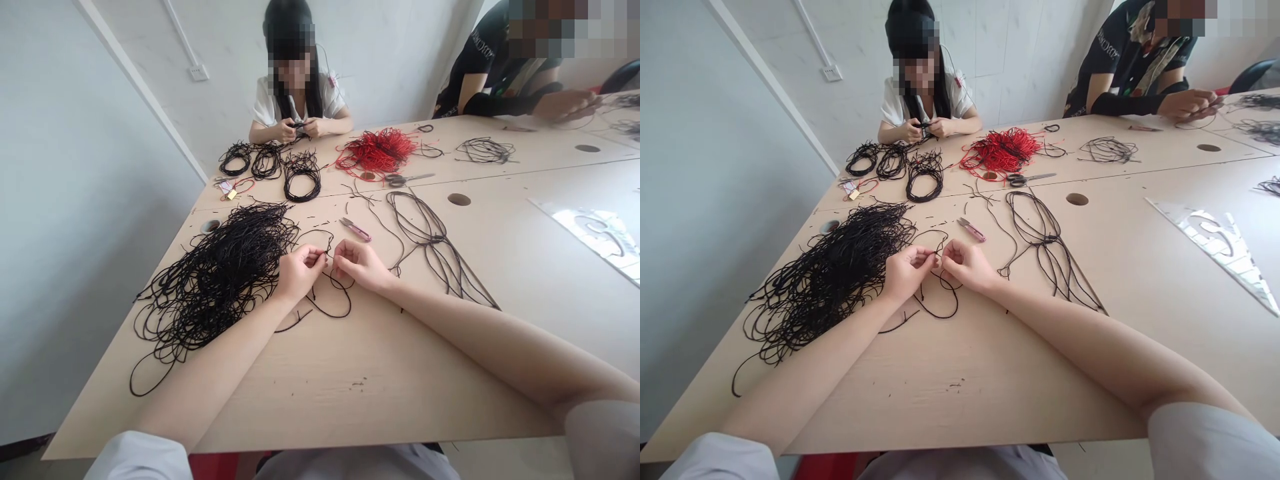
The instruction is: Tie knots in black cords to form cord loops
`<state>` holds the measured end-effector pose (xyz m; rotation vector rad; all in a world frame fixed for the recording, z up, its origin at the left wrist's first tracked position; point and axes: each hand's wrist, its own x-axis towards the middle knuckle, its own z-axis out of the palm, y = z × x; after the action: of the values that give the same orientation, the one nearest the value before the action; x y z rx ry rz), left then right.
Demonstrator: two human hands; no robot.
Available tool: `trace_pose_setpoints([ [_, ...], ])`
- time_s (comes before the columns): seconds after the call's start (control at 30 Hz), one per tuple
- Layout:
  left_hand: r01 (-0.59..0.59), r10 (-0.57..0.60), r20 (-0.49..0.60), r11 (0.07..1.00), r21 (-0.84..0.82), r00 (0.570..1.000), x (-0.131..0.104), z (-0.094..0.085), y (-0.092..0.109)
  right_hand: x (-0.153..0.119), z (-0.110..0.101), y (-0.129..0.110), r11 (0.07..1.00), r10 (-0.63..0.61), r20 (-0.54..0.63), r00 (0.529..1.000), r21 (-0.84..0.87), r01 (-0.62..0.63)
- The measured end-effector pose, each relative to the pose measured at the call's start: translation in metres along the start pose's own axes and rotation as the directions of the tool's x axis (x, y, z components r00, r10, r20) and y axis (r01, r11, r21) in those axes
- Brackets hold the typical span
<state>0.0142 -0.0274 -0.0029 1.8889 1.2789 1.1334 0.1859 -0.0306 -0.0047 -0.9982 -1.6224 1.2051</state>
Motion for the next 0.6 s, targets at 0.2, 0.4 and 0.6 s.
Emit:
trace_pose_setpoints([
  [0.2,0.036,-0.031,0.045,0.994,-0.099,0.998,0.0003,0.0,-0.0032,-0.0009,0.0037,0.0041,0.957,-0.114,-0.152,0.982,-0.281,0.067],
  [0.4,0.02,-0.011,0.099,0.996,-0.087,0.995,-0.0008,0.0018,-0.0053,-0.0007,0.0035,0.0075,0.938,-0.081,-0.215,0.973,-0.348,0.001],
  [0.6,-0.072,0.065,0.085,0.993,0.09,0.994,-0.0016,0.0003,0.0011,-0.0002,0.002,0.006,0.944,-0.081,-0.175,0.981,-0.33,0.019],
])
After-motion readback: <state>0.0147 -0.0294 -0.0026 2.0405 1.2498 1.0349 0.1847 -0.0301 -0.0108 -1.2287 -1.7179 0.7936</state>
